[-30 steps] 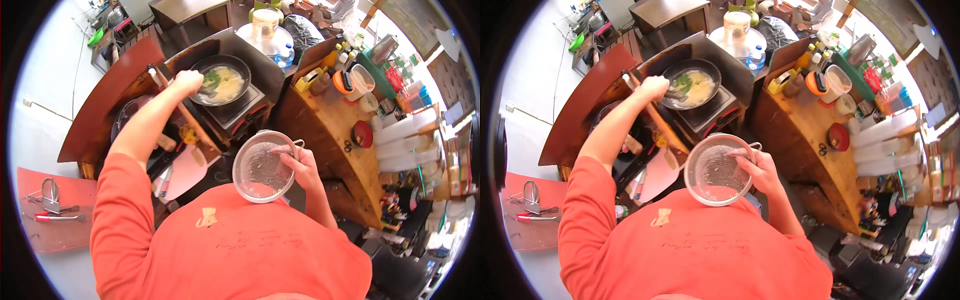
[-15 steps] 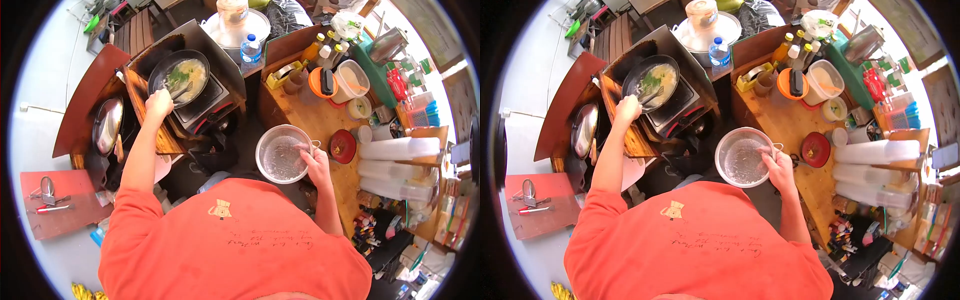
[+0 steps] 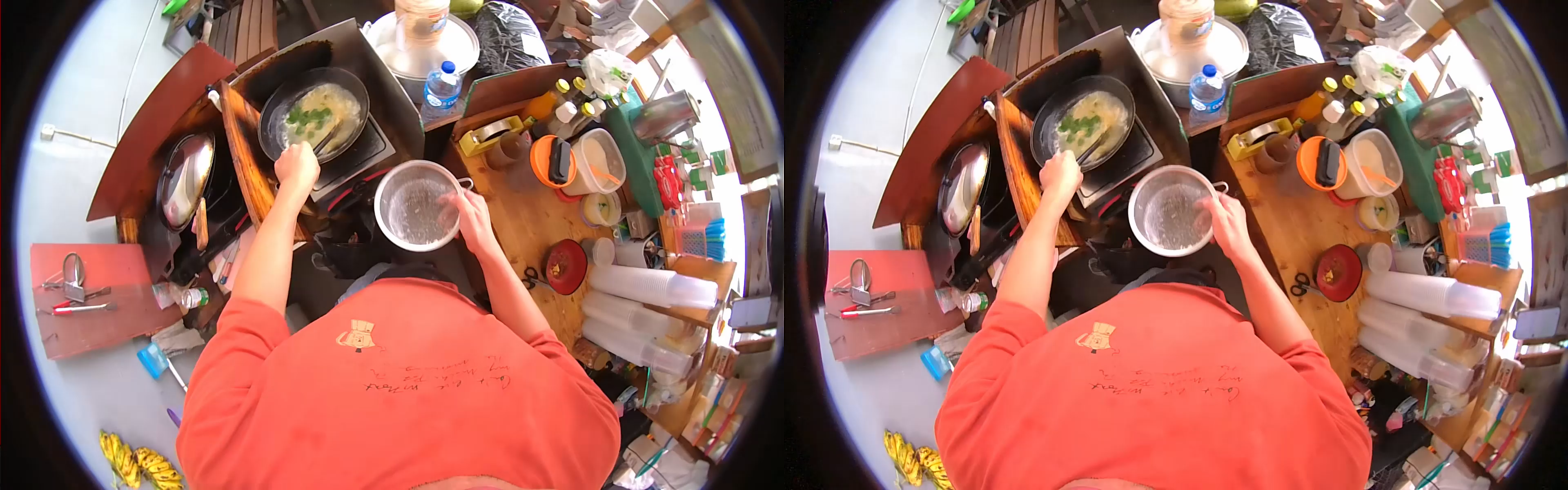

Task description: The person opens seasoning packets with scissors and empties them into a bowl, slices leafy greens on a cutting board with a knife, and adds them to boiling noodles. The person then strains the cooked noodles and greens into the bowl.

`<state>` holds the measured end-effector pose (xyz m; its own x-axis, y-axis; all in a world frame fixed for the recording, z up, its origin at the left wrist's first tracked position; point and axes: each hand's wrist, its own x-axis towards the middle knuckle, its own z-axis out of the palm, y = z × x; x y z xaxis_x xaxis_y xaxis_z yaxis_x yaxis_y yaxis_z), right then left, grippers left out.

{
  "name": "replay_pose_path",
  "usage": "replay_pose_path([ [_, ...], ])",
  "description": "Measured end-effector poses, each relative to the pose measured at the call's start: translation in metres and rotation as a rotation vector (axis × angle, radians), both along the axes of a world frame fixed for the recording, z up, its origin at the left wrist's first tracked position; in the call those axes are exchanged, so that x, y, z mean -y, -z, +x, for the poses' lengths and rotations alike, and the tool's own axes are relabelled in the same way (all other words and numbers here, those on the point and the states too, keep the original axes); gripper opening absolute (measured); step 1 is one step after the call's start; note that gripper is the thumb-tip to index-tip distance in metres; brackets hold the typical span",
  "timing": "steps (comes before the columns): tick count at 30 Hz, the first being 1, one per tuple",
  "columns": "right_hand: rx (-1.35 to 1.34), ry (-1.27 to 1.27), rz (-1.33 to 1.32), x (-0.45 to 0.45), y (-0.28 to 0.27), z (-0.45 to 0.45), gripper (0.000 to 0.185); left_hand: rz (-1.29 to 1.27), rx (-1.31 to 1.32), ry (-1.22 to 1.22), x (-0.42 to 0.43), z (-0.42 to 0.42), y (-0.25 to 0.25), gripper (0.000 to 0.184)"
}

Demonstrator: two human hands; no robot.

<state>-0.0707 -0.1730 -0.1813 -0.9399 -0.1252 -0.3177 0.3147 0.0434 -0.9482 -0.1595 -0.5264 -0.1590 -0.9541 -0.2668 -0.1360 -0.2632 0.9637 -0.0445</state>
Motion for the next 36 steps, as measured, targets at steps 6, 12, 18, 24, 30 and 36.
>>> replay_pose_path([
  [6,-0.15,-0.055,0.219,0.061,0.013,-0.081,0.032,-0.085,-0.044,0.11,0.054,0.045,-0.027,0.013],
  [12,-0.096,-0.083,0.346,0.136,-0.022,-0.137,0.026,-0.072,-0.135,0.025,0.076,0.061,-0.07,0.015],
  [18,-0.131,-0.23,0.494,0.182,0.001,-0.2,0.035,0.033,-0.351,-0.099,0.073,0.082,-0.109,0.011],
  [24,-0.154,-0.348,0.499,0.219,0.016,-0.24,0.038,0.133,-0.449,-0.148,0.05,0.093,-0.132,0.013],
  [30,-0.127,-0.402,0.403,0.23,0.023,-0.239,0.04,-0.012,-0.193,-0.001,0.026,0.075,-0.094,0.025],
  [36,-0.135,-0.443,0.456,0.22,0.028,-0.242,0.041,-0.051,-0.123,-0.152,0.036,0.072,-0.118,0.022],
])
